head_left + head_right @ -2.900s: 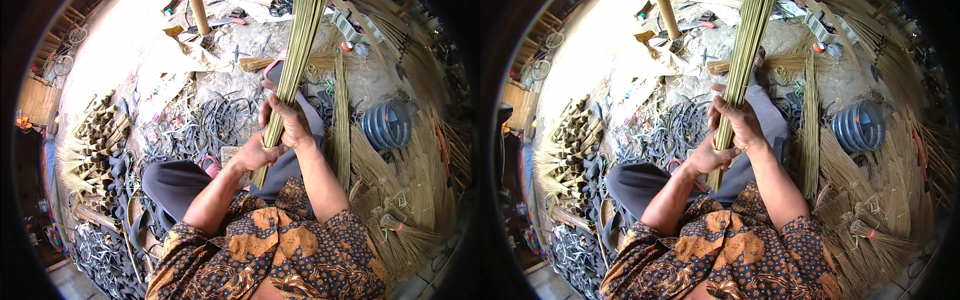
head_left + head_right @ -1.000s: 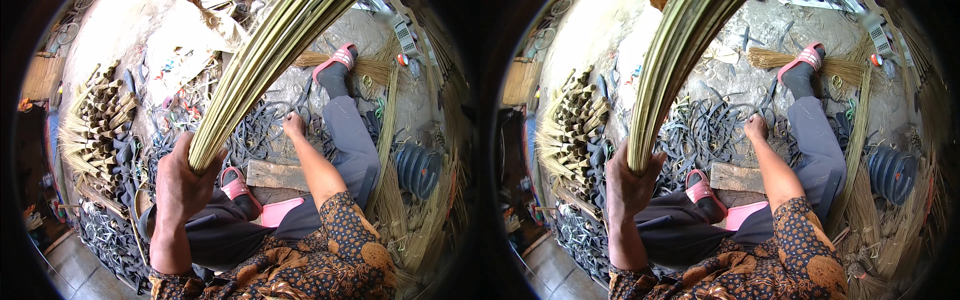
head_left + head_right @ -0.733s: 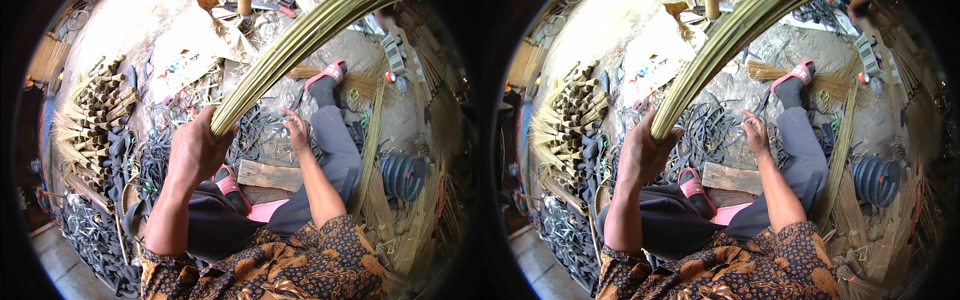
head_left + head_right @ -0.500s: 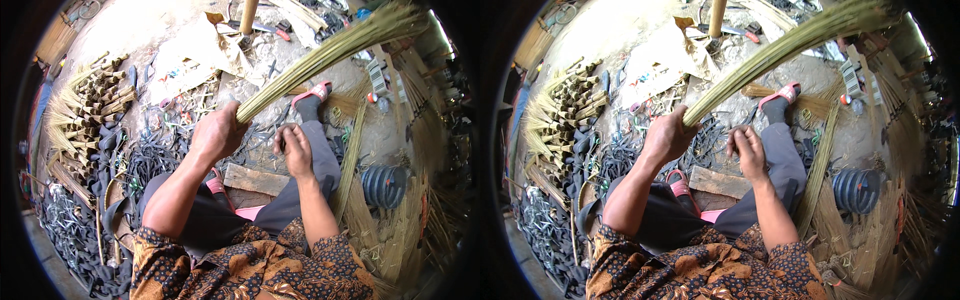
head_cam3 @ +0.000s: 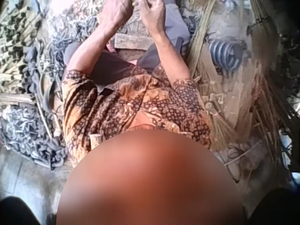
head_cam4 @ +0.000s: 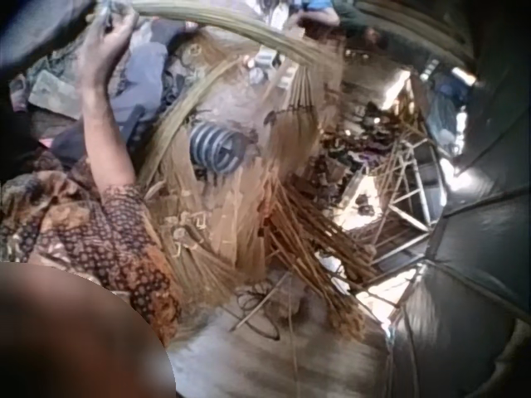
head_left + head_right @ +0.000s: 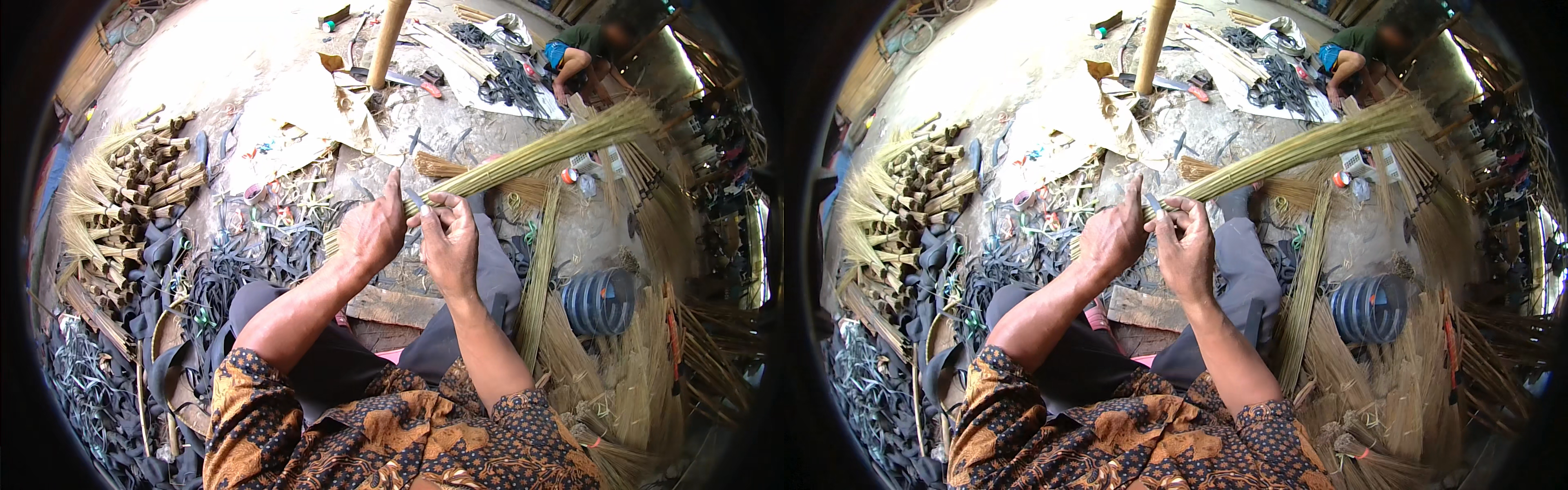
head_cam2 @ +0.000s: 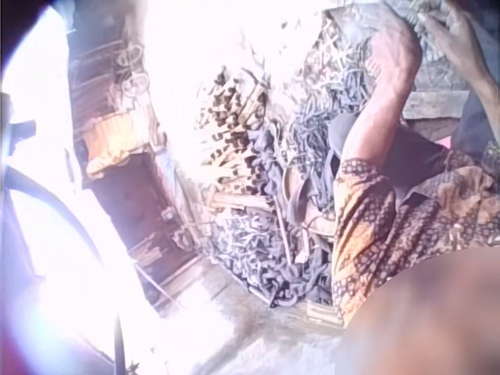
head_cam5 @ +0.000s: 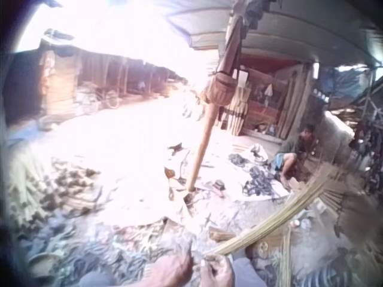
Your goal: The person gathers bundles of dried broomsticks, aligns them, and ties them with black rubber strips. The person repeats this process for multiple bundles, placing finished brooms aside.
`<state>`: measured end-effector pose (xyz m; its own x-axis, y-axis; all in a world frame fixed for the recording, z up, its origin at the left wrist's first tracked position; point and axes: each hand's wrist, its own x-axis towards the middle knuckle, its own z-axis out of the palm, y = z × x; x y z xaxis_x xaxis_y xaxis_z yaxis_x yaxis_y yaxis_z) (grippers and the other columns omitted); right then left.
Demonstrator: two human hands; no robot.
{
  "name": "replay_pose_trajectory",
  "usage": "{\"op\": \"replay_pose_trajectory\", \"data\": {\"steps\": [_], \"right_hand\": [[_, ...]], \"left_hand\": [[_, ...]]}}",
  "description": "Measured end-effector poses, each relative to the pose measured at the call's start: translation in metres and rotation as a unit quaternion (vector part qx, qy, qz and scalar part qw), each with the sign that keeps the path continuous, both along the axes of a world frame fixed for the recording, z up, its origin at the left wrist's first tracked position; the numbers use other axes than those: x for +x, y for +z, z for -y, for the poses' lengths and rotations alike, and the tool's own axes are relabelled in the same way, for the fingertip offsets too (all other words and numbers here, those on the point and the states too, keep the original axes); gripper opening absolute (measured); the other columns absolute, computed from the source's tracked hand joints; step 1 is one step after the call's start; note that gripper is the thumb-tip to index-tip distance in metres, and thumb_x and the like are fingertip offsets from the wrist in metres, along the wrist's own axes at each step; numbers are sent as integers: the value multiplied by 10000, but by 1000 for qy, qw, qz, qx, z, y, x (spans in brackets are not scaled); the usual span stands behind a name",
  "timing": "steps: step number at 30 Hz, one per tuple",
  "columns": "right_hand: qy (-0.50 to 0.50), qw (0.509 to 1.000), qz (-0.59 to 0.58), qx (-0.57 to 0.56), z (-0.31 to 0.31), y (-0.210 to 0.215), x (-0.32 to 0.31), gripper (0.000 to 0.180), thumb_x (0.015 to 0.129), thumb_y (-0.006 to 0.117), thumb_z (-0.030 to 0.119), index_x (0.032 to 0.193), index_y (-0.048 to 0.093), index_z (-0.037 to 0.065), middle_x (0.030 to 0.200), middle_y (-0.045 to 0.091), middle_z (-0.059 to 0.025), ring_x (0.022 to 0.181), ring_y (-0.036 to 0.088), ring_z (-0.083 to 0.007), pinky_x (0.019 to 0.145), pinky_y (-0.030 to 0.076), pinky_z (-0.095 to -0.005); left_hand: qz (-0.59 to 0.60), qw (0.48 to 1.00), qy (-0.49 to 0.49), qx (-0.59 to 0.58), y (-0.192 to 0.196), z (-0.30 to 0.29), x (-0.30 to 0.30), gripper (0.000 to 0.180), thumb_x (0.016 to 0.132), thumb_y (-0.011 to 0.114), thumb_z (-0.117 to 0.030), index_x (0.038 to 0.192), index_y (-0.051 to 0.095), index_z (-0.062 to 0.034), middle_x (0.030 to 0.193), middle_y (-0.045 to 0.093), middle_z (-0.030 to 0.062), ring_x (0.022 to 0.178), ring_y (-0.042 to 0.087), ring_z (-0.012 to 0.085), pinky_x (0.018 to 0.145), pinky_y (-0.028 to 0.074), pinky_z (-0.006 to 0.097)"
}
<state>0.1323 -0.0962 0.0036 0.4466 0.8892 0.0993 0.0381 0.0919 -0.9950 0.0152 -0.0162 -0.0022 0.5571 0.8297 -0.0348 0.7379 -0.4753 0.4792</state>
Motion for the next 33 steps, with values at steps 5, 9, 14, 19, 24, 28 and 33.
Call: {"op": "replay_pose_trajectory", "data": {"steps": [5,9,14,19,24,28,33], "right_hand": [[4,999,25,-29,-8,-5,-2,254,1028,614,68,1241,509,-23,856,720,-98,475,478,-14,409,372,-186],[34,999,-15,-32,-5,-8,-2,257,1021,614,55,1246,510,-12,850,714,-90,486,471,-11,424,373,-184],[113,982,-57,-139,34,-14,12,194,1106,540,204,1181,581,30,761,496,58,650,397,-12,558,322,-199],[104,953,268,-96,75,-25,38,348,1114,509,309,982,644,16,744,625,-70,680,620,-182,628,473,-345],[86,929,349,-91,72,-33,63,135,1020,616,143,993,636,12,823,704,-166,752,706,-359,652,528,-433],[127,853,503,52,50,-31,78,88,923,685,67,985,625,47,817,685,-130,723,702,-327,642,548,-423],[198,856,461,120,37,-21,70,137,938,643,37,1073,660,17,976,705,-143,873,709,-329,771,569,-410]], "left_hand": [[30,999,-11,13,-4,0,-7,493,966,580,-191,1402,458,4,894,737,239,794,740,413,665,571,526],[67,997,-21,31,-9,-4,-14,209,968,629,-240,1037,554,-57,843,722,224,791,731,423,658,564,533],[78,997,-5,3,-4,-10,-17,228,971,648,-277,1067,588,-79,839,718,227,805,719,452,686,559,555],[113,987,-60,-96,14,-12,-22,281,925,734,-310,1051,618,-87,882,723,214,873,708,445,762,545,554],[231,917,-151,-288,18,11,-21,262,880,800,-180,1079,683,-55,801,689,123,759,646,194,750,520,372],[185,816,-329,-438,14,20,-17,232,938,811,-172,1056,653,-50,820,597,-64,759,543,53,665,452,235],[182,693,-337,-610,10,16,-18,249,948,807,-253,1075,672,-88,764,595,-46,595,525,64,529,410,240]]}}
